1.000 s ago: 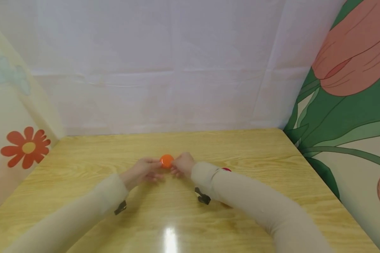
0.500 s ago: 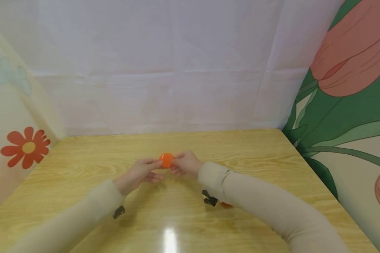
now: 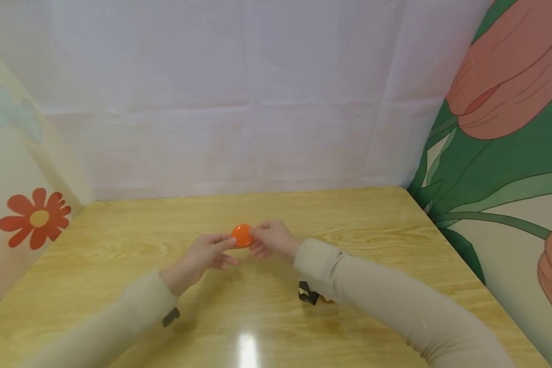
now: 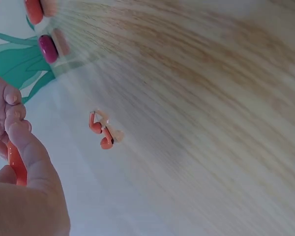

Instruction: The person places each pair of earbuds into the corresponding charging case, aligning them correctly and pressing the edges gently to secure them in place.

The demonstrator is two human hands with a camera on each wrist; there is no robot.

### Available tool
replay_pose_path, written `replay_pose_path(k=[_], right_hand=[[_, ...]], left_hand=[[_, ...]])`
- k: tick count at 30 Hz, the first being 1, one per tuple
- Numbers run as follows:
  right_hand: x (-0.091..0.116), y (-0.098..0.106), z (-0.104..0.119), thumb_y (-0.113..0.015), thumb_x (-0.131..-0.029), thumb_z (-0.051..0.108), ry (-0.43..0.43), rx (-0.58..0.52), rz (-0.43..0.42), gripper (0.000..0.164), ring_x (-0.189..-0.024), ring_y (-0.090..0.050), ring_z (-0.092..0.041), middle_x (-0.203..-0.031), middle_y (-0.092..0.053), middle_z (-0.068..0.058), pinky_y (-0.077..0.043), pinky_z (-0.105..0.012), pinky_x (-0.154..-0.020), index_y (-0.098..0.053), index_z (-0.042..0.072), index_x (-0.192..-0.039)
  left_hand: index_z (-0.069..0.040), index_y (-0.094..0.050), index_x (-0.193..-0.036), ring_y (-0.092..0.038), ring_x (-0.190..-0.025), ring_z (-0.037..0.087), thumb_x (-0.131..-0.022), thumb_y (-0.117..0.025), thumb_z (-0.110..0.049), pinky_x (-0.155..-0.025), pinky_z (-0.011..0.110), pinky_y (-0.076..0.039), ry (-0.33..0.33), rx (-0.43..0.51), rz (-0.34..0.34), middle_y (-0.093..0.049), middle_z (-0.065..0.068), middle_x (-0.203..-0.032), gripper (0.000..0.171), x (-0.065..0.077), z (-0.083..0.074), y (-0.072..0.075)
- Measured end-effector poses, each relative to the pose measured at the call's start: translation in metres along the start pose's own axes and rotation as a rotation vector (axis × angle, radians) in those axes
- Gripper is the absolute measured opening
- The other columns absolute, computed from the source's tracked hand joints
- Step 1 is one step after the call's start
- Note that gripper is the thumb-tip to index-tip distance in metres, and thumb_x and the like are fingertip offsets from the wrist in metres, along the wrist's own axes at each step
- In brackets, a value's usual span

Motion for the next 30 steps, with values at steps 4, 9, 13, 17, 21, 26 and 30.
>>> replay_pose_path(k=[4, 9, 13, 17, 21, 26, 30], right_hand=[[0.003, -0.001, 0.001, -0.051, -0.101, 0.014, -0.003, -0.008, 0.002, 0.027, -0.061, -0.064, -0.013, -0.076, -0.063, -0.009, -0.057, -0.033, -0.066, -0.056, -0.01, -0.112], [0.008, -0.002, 0.003, -0.051, -0.101, 0.015, 0.015, -0.008, 0.003, 0.027, -0.06, -0.063, -0.012, -0.077, -0.062, -0.008, -0.056, -0.031, -0.065, -0.058, -0.009, -0.112], [0.012, -0.003, 0.006, -0.051, -0.101, 0.015, 0.039, 0.003, 0.013, 0.027, -0.062, -0.064, -0.012, -0.077, -0.062, -0.008, -0.056, -0.031, -0.065, -0.058, -0.008, -0.112], [0.014, -0.003, 0.007, -0.05, -0.101, 0.015, 0.057, 0.014, 0.02, 0.028, -0.065, -0.065, -0.014, -0.08, -0.063, -0.01, -0.056, -0.032, -0.066, -0.058, -0.009, -0.114], [0.015, -0.004, 0.008, -0.05, -0.102, 0.014, 0.072, 0.018, 0.027, 0.028, -0.066, -0.067, -0.015, -0.082, -0.065, -0.011, -0.057, -0.033, -0.067, -0.057, -0.01, -0.115], [0.016, -0.004, 0.01, -0.048, -0.103, 0.012, 0.091, 0.012, 0.052, 0.028, -0.066, -0.067, -0.014, -0.081, -0.066, -0.011, -0.057, -0.033, -0.068, -0.057, -0.011, -0.114], [0.016, -0.005, 0.011, -0.047, -0.103, 0.012, 0.102, 0.01, 0.077, 0.029, -0.068, -0.068, -0.015, -0.082, -0.065, -0.011, -0.057, -0.034, -0.069, -0.056, -0.012, -0.116]], left_hand=[[0.006, -0.061, -0.122, -0.07, -0.07, 0.017, -0.099, -0.059, -0.019, -0.063, 0.029, -0.055, -0.032, 0.003, 0.004, -0.067, 0.019, -0.116, 0.034, 0.004, -0.003, -0.001], [0.007, -0.06, -0.123, -0.069, -0.07, 0.015, -0.1, -0.057, -0.018, -0.063, 0.028, -0.054, -0.082, -0.019, 0.019, -0.066, 0.019, -0.116, 0.034, 0.01, -0.007, -0.003], [0.006, -0.06, -0.123, -0.069, -0.07, 0.016, -0.099, -0.058, -0.019, -0.065, 0.029, -0.053, -0.108, -0.033, 0.025, -0.068, 0.016, -0.114, 0.035, 0.014, -0.009, -0.003], [0.006, -0.061, -0.122, -0.069, -0.069, 0.016, -0.099, -0.059, -0.019, -0.065, 0.031, -0.054, -0.129, -0.036, 0.009, -0.069, 0.016, -0.11, 0.034, 0.017, -0.011, -0.002], [0.006, -0.062, -0.123, -0.069, -0.068, 0.015, -0.097, -0.061, -0.017, -0.063, 0.029, -0.053, -0.14, -0.027, -0.021, -0.07, 0.017, -0.109, 0.034, 0.018, -0.011, 0.0], [0.006, -0.062, -0.124, -0.069, -0.068, 0.017, -0.097, -0.062, -0.015, -0.063, 0.029, -0.054, -0.155, -0.028, -0.049, -0.07, 0.018, -0.109, 0.034, 0.019, -0.011, 0.003], [0.004, -0.063, -0.122, -0.069, -0.068, 0.016, -0.096, -0.062, -0.015, -0.062, 0.029, -0.053, -0.168, -0.04, -0.056, -0.07, 0.016, -0.108, 0.033, 0.02, -0.011, 0.003]])
Point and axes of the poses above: each hand's wrist, its own x-axis away from the middle knuckle, its own y-axis out of the back of the hand, z = x × y, the point moved 7 cm from there along -x, towards the middle knuckle
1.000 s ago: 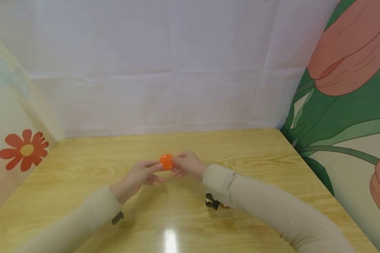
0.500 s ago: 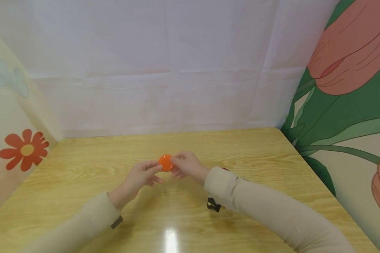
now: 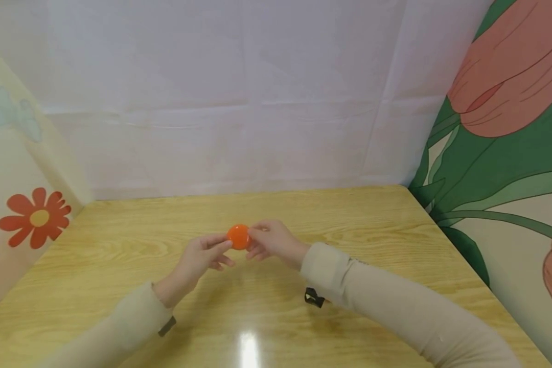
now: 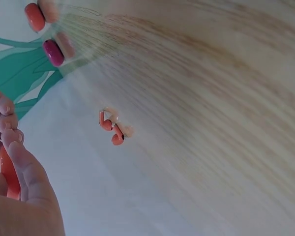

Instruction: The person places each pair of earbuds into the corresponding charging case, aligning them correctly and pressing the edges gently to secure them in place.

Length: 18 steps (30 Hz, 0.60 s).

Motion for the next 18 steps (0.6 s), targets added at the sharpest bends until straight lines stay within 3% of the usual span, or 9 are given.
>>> replay_pose_path(k=[10, 18], right_hand=[[0.0, -0.003, 0.001, -0.046, -0.104, 0.015, 0.02, 0.025, -0.007, 0.027, -0.067, -0.066, -0.015, -0.085, -0.064, -0.013, -0.056, -0.033, -0.068, -0.056, -0.009, -0.113], [-0.003, -0.012, 0.003, -0.041, -0.105, 0.015, 0.046, 0.087, -0.02, 0.023, -0.063, -0.055, -0.014, -0.081, -0.057, -0.01, -0.05, -0.03, -0.062, -0.049, -0.006, -0.108]], left_hand=[[0.004, -0.065, -0.12, -0.069, -0.066, 0.015, -0.096, -0.063, -0.014, -0.059, 0.027, -0.05, -0.014, 0.0, -0.024, -0.071, 0.015, -0.106, 0.03, 0.003, -0.002, -0.001], [0.003, -0.064, -0.123, -0.069, -0.063, 0.016, -0.096, -0.062, -0.014, -0.055, 0.024, -0.048, -0.022, 0.007, -0.033, -0.07, 0.014, -0.106, 0.031, 0.005, 0.0, 0.002]])
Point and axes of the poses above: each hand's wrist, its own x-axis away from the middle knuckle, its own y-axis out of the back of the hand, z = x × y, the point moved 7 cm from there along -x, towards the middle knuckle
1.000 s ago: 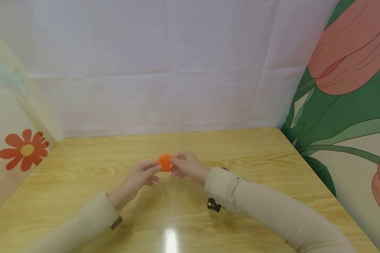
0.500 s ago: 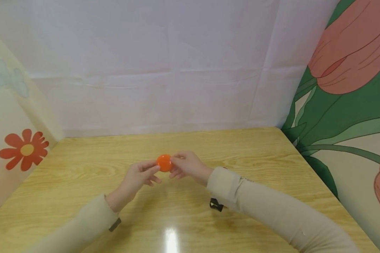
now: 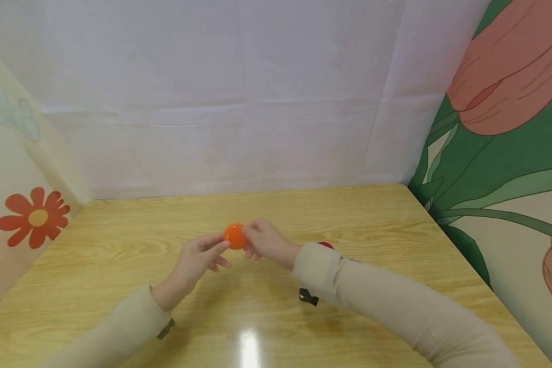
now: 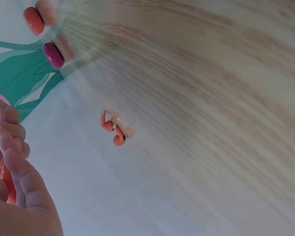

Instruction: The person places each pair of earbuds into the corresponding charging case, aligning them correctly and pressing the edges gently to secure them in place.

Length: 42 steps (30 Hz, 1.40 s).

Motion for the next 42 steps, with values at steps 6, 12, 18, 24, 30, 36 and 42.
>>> replay_pose_path(k=[6, 12, 18, 24, 30, 36, 42], right_hand=[[-0.001, -0.004, 0.003, -0.037, -0.105, 0.015, 0.014, 0.015, -0.032, 0.022, -0.059, -0.048, -0.013, -0.075, -0.053, -0.007, -0.041, -0.025, -0.056, -0.049, -0.004, -0.103], [-0.001, -0.004, 0.002, -0.032, -0.106, 0.019, 0.015, 0.011, -0.01, 0.029, -0.057, -0.046, -0.012, -0.073, -0.052, -0.006, -0.039, -0.024, -0.055, -0.049, -0.004, -0.103], [-0.003, -0.007, 0.004, -0.028, -0.107, 0.024, 0.018, -0.056, 0.064, 0.04, -0.053, -0.047, -0.009, -0.068, -0.052, -0.003, -0.039, -0.022, -0.053, -0.053, -0.007, -0.106], [-0.004, -0.007, 0.004, -0.027, -0.108, 0.028, -0.045, -0.105, 0.121, 0.047, -0.055, -0.048, -0.009, -0.071, -0.054, -0.004, -0.039, -0.022, -0.055, -0.055, -0.008, -0.116], [-0.011, 0.014, 0.003, -0.034, -0.105, 0.028, -0.087, -0.1, 0.005, 0.035, -0.057, -0.048, -0.01, -0.073, -0.055, -0.003, -0.039, -0.023, -0.055, -0.052, -0.001, -0.099], [-0.02, 0.041, -0.012, -0.038, -0.105, 0.024, -0.164, -0.096, -0.144, 0.034, -0.054, -0.048, -0.008, -0.069, -0.054, -0.002, -0.041, -0.021, -0.051, -0.05, -0.007, -0.115], [-0.031, 0.055, -0.027, -0.045, -0.103, 0.017, -0.202, -0.003, -0.21, 0.027, -0.056, -0.051, -0.009, -0.069, -0.053, -0.003, -0.044, -0.023, -0.054, -0.05, -0.008, -0.112]], left_hand=[[0.004, -0.064, -0.123, -0.068, -0.062, 0.016, -0.096, -0.062, -0.012, -0.054, 0.024, -0.048, -0.009, -0.011, -0.011, -0.071, 0.014, -0.103, 0.031, 0.003, -0.003, 0.0], [0.004, -0.064, -0.123, -0.069, -0.064, 0.018, -0.095, -0.064, -0.012, -0.054, 0.024, -0.048, -0.028, -0.037, 0.0, -0.071, 0.016, -0.106, 0.032, 0.005, -0.005, 0.001], [0.005, -0.063, -0.124, -0.069, -0.066, 0.018, -0.094, -0.066, -0.012, -0.056, 0.026, -0.048, -0.049, -0.037, 0.009, -0.07, 0.017, -0.109, 0.034, 0.007, -0.006, 0.005], [0.004, -0.063, -0.124, -0.069, -0.067, 0.018, -0.093, -0.066, -0.012, -0.057, 0.027, -0.049, -0.04, -0.011, -0.03, -0.071, 0.015, -0.107, 0.034, 0.007, -0.007, 0.007], [0.005, -0.061, -0.126, -0.069, -0.067, 0.016, -0.094, -0.065, -0.009, -0.058, 0.026, -0.049, -0.038, 0.026, -0.071, -0.069, 0.017, -0.11, 0.036, 0.008, -0.007, 0.013], [0.007, -0.058, -0.128, -0.069, -0.066, 0.014, -0.094, -0.064, -0.008, -0.058, 0.024, -0.049, -0.035, 0.044, -0.074, -0.068, 0.018, -0.111, 0.038, 0.008, -0.007, 0.016], [0.006, -0.06, -0.126, -0.068, -0.064, 0.014, -0.094, -0.064, -0.007, -0.056, 0.024, -0.049, -0.014, 0.057, -0.079, -0.069, 0.017, -0.108, 0.035, 0.007, -0.006, 0.016]])
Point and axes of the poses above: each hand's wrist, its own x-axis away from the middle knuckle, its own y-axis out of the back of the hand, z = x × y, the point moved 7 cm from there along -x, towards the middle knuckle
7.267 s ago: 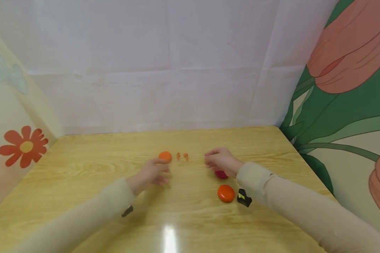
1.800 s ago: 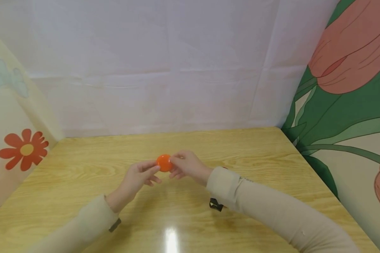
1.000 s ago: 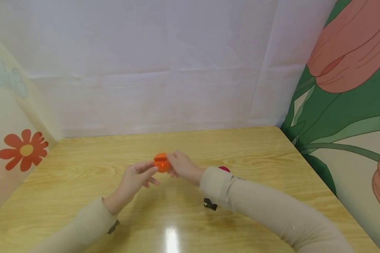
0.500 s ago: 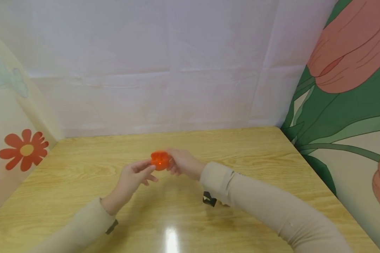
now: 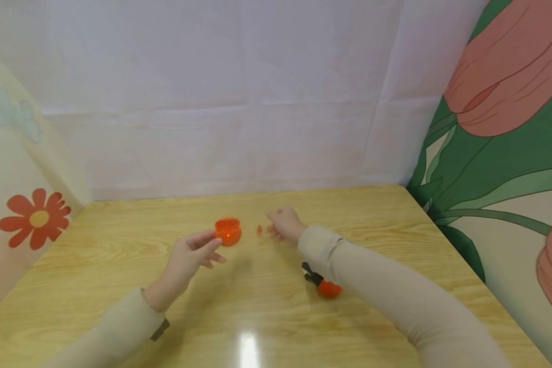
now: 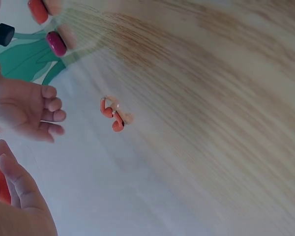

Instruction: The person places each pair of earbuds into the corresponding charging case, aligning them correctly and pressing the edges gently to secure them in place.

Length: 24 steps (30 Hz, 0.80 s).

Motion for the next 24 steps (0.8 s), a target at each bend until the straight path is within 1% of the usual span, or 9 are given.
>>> replay_pose_path(k=[3, 6, 9, 12, 14, 17, 20, 24], right_hand=[[-0.009, 0.002, -0.008, -0.048, -0.102, 0.013, -0.015, 0.043, -0.015, 0.024, -0.056, -0.05, -0.009, -0.067, -0.051, -0.002, -0.042, -0.025, -0.054, -0.052, -0.009, -0.11], [-0.017, 0.0, -0.016, -0.049, -0.1, 0.008, -0.028, 0.08, 0.001, 0.027, -0.051, -0.042, -0.007, -0.061, -0.047, 0.0, -0.036, -0.022, -0.05, -0.054, -0.012, -0.117], [-0.023, -0.001, -0.021, -0.05, -0.098, 0.005, -0.041, 0.104, 0.002, 0.029, -0.047, -0.034, -0.007, -0.056, -0.043, 0.001, -0.031, -0.021, -0.047, -0.055, -0.012, -0.121], [-0.027, -0.002, -0.023, -0.052, -0.098, 0.005, -0.071, 0.136, -0.019, 0.03, -0.045, -0.033, -0.007, -0.054, -0.042, 0.001, -0.03, -0.022, -0.045, -0.056, -0.011, -0.123], [-0.031, -0.002, -0.026, -0.054, -0.097, 0.004, -0.094, 0.145, -0.037, 0.031, -0.045, -0.036, -0.008, -0.057, -0.046, 0.0, -0.03, -0.022, -0.045, -0.055, -0.01, -0.124], [-0.038, -0.004, -0.03, -0.058, -0.094, 0.004, -0.111, 0.206, -0.048, 0.037, -0.048, -0.041, -0.008, -0.068, -0.054, -0.001, -0.033, -0.022, -0.045, -0.053, -0.007, -0.129], [-0.043, -0.007, -0.03, -0.059, -0.091, 0.002, -0.1, 0.269, -0.039, 0.042, -0.05, -0.044, -0.009, -0.079, -0.059, -0.005, -0.035, -0.023, -0.045, -0.053, -0.006, -0.132], [-0.045, -0.01, -0.025, -0.057, -0.089, 0.0, -0.096, 0.354, -0.023, 0.045, -0.051, -0.044, -0.011, -0.077, -0.058, -0.006, -0.035, -0.023, -0.044, -0.052, -0.006, -0.133]], left_hand=[[0.007, -0.06, -0.125, -0.068, -0.064, 0.014, -0.094, -0.064, -0.007, -0.056, 0.023, -0.049, 0.004, 0.005, 0.005, -0.069, 0.017, -0.107, 0.035, 0.0, 0.0, -0.001], [0.007, -0.06, -0.126, -0.068, -0.064, 0.014, -0.094, -0.064, -0.007, -0.057, 0.024, -0.049, 0.009, 0.003, 0.011, -0.07, 0.016, -0.106, 0.035, -0.001, 0.0, -0.003], [0.007, -0.059, -0.126, -0.068, -0.065, 0.015, -0.094, -0.064, -0.007, -0.057, 0.024, -0.049, 0.014, 0.001, 0.018, -0.07, 0.015, -0.105, 0.035, -0.001, 0.0, -0.004], [0.007, -0.059, -0.127, -0.068, -0.066, 0.015, -0.094, -0.064, -0.007, -0.058, 0.025, -0.049, 0.015, -0.001, 0.022, -0.07, 0.015, -0.106, 0.036, -0.001, 0.001, -0.005], [0.007, -0.059, -0.127, -0.068, -0.066, 0.015, -0.094, -0.064, -0.008, -0.058, 0.025, -0.049, 0.013, 0.0, 0.023, -0.07, 0.015, -0.106, 0.036, -0.002, 0.0, -0.006], [0.008, -0.058, -0.127, -0.068, -0.066, 0.015, -0.094, -0.064, -0.008, -0.058, 0.025, -0.049, 0.004, 0.001, 0.027, -0.069, 0.016, -0.107, 0.037, -0.002, -0.001, -0.006], [0.008, -0.058, -0.127, -0.068, -0.065, 0.014, -0.094, -0.064, -0.008, -0.058, 0.025, -0.049, 0.006, 0.009, 0.03, -0.069, 0.016, -0.107, 0.038, -0.002, -0.001, -0.007], [0.008, -0.058, -0.127, -0.068, -0.065, 0.014, -0.094, -0.064, -0.008, -0.057, 0.025, -0.049, 0.012, 0.01, 0.029, -0.069, 0.016, -0.107, 0.037, -0.002, 0.0, -0.006]])
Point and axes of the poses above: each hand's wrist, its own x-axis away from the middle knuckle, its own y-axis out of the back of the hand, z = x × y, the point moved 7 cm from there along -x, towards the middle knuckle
